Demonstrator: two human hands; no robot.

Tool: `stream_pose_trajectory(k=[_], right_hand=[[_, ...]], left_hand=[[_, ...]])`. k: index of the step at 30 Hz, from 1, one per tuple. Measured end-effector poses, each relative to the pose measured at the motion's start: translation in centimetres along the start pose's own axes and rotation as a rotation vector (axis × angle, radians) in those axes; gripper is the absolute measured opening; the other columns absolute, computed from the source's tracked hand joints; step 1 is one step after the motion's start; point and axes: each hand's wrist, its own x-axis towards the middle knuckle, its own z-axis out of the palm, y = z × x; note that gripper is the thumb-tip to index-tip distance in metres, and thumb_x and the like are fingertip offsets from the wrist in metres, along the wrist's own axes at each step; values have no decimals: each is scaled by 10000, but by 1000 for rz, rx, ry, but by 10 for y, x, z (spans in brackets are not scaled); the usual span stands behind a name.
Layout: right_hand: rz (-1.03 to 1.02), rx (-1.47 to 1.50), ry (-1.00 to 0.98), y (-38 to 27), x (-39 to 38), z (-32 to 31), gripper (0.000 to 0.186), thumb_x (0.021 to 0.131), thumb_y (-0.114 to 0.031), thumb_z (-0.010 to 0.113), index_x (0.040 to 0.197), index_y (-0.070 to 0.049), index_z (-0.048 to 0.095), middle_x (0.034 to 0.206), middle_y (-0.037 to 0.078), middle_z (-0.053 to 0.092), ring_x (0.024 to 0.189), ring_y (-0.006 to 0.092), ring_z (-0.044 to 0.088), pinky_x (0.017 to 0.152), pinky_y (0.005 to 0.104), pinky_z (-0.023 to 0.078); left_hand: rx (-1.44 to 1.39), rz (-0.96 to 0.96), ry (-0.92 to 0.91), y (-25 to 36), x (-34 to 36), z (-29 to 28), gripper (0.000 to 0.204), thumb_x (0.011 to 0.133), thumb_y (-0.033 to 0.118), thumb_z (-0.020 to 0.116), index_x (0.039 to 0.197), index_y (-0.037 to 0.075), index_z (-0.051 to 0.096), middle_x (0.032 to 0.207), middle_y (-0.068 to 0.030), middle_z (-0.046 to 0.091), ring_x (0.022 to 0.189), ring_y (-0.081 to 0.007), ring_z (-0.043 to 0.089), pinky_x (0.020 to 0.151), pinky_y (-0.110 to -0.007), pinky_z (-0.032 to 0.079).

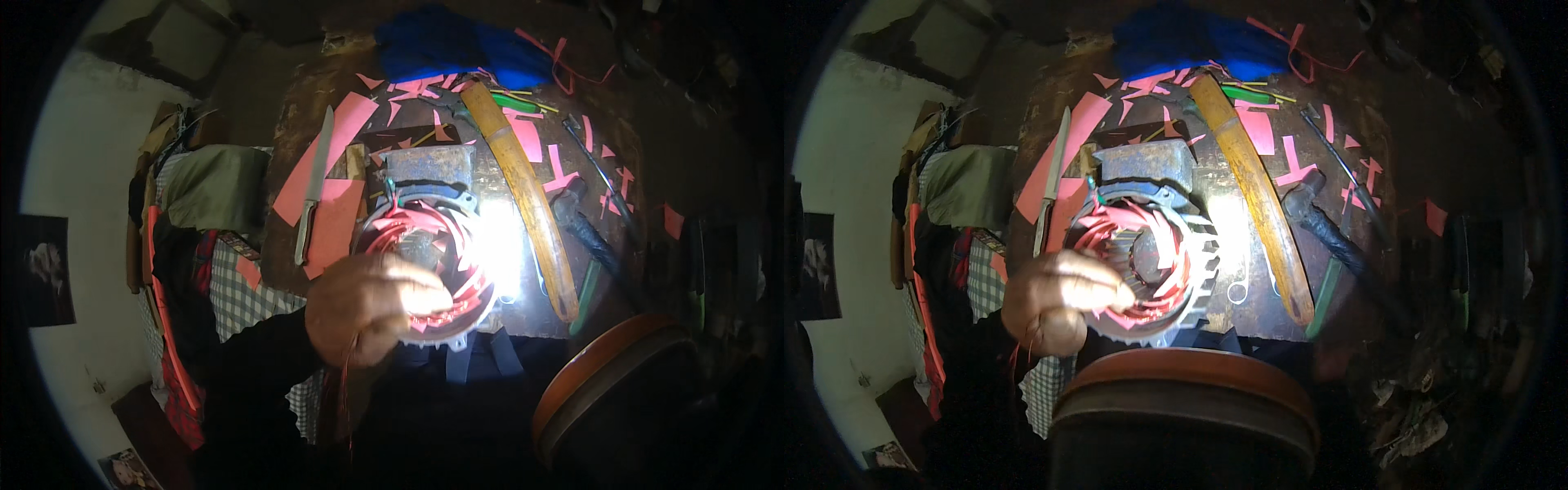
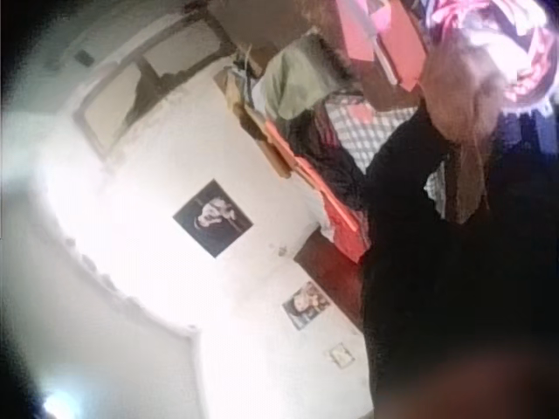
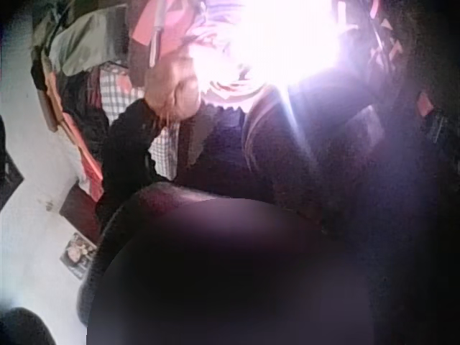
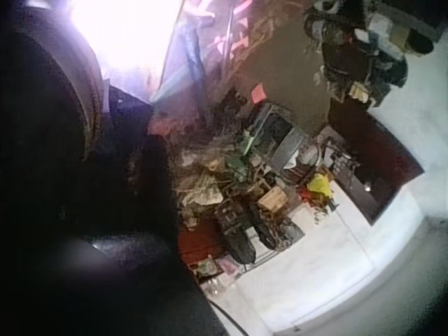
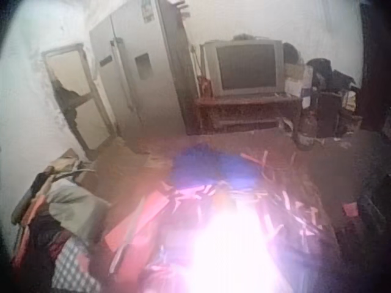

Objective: The person holds a circular electrical component with red windings and uses a soldering iron to apply heat to the wire connections. They repeatedly reposition the component and apply solder to different points on the assembly.

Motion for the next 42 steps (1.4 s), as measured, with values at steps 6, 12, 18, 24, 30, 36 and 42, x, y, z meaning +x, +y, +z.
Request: stream_pose_trajectory(k=[6,12,18,24,30,36,42], right_hand=[[199,153,-122,-26,8,-24,1219,834,-818,811,1774,-158,401,1561,296,617,1432,496,607,1158,715,456],[239,90,-85,-52,0,-59,1247,814,-779,848,1778,-146,374,1607,297,587,1495,509,550,1243,621,441],[-79,74,-140,-39,-7,-102,1003,906,-548,890,1670,-24,506,1586,296,613,1470,481,580,1252,578,450],[-84,577,-636,-72,-12,-222,579,1048,-278,772,1505,53,640,1361,269,750,1119,355,763,1037,507,611],[-439,730,-276,-147,-16,-296,329,1092,-164,711,1289,97,742,1096,201,822,972,250,752,860,408,598],[-524,743,-258,-198,4,-326,295,1082,-136,724,1261,97,744,1049,205,824,936,227,759,875,384,596],[-618,634,-88,-230,24,-318,259,1048,-102,743,1257,50,759,1133,200,799,1004,266,782,894,389,606]], left_hand=[[-141,-60,262,9,-3,21,160,1150,-19,566,1183,-83,709,1048,-203,812,864,-211,794,782,-329,671],[-306,-249,268,11,-13,15,217,1216,85,535,1297,-52,683,1095,-145,786,909,-134,728,861,-291,615],[-407,-225,274,30,-31,-1,216,1206,53,516,1277,-55,688,1082,-155,792,877,-132,724,812,-288,590],[-210,-126,323,51,-54,-39,245,1137,-71,444,1176,-101,684,1028,-229,796,781,-186,765,641,-283,582],[-104,203,456,64,-71,-70,275,1197,128,486,1163,-88,653,963,-274,752,645,-284,747,519,-361,632],[146,128,880,78,-95,-107,509,1243,373,424,1528,-43,493,1168,-210,746,740,-211,680,591,-288,530],[74,-340,778,62,-103,-107,191,1141,97,614,1288,-19,654,1149,-169,763,941,-236,756,850,-349,610]])
